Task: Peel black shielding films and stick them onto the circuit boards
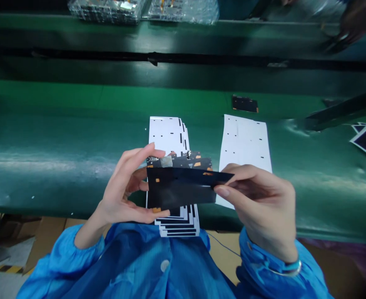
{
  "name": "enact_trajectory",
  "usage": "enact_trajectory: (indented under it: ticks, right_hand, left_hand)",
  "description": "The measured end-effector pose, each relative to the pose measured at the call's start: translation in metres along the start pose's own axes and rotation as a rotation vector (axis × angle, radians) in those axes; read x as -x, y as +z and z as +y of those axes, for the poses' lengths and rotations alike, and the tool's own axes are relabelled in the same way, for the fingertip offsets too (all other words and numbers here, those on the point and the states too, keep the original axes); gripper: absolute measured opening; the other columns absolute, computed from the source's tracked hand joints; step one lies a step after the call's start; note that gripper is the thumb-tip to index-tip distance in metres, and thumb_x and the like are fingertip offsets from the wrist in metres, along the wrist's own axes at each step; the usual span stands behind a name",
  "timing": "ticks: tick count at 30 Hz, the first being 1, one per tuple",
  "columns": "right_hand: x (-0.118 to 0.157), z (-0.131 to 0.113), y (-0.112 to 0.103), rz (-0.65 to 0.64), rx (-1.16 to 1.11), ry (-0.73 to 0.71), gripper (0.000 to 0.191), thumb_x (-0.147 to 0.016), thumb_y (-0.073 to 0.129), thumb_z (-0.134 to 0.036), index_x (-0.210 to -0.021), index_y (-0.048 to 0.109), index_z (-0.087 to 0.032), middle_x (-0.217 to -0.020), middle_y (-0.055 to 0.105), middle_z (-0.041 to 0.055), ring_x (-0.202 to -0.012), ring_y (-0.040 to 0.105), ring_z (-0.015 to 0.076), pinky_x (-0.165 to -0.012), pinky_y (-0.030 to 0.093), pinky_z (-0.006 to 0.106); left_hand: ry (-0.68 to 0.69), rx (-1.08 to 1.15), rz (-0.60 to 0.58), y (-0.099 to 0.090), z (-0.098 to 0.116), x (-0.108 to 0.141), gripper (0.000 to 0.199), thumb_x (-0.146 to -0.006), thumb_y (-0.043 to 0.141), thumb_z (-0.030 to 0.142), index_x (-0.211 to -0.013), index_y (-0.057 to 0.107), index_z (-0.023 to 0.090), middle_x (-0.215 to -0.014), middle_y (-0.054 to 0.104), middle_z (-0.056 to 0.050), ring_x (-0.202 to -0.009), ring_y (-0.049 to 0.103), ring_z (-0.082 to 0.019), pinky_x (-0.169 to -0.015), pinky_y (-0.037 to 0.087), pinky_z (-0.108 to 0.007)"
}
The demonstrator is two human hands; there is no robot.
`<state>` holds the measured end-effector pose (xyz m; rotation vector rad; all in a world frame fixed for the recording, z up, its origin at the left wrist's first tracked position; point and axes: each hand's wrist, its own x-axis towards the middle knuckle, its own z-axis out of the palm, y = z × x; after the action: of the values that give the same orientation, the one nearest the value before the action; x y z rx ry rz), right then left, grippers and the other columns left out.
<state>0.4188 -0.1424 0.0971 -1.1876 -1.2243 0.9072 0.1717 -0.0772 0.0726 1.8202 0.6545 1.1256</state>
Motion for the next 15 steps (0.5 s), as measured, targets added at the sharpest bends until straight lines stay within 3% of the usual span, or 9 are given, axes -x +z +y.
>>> enact_trajectory:
  ticks: [8,12,15]
  right_hand:
    - [0.0004,0.0020,-0.0015,-0.020,-0.066,0.035,0.014,-0.081,0.084,-0.017,-0.082,0.076,-0.028,-0.072,0.071,-0.0042,-0.059,0.065,0.0110,-0.050,0.054,0.021]
    - [-0.0012,0.0000,-0.0016,-0.011,-0.088,0.049,0.016,-0.080,0.086,-0.016,-0.081,0.076,-0.028,-0.070,0.070,-0.0048,-0.057,0.061,0.0102,-0.047,0.050,0.021]
    - [-0.0023,-0.0019,-0.0011,-0.002,-0.088,0.058,0.015,-0.079,0.086,-0.017,-0.079,0.075,-0.027,-0.068,0.069,-0.0051,-0.056,0.061,0.0101,-0.045,0.049,0.021]
  left_hand:
    - [0.008,-0.022,-0.022,-0.0004,-0.0006,0.0009,0.091,-0.078,0.088,0.041,-0.156,0.042,0.043,-0.139,0.060,-0.006,-0.099,0.072,-0.023,-0.057,0.061,-0.023]
    - [0.031,-0.065,0.007,0.0003,-0.0002,0.0013,0.089,-0.076,0.089,0.044,-0.155,0.045,0.042,-0.138,0.061,-0.010,-0.103,0.071,-0.027,-0.052,0.061,-0.027]
    - [0.027,-0.100,0.011,0.0001,0.0005,0.0015,0.090,-0.075,0.090,0.046,-0.154,0.046,0.043,-0.136,0.061,-0.010,-0.107,0.070,-0.029,-0.059,0.065,-0.030]
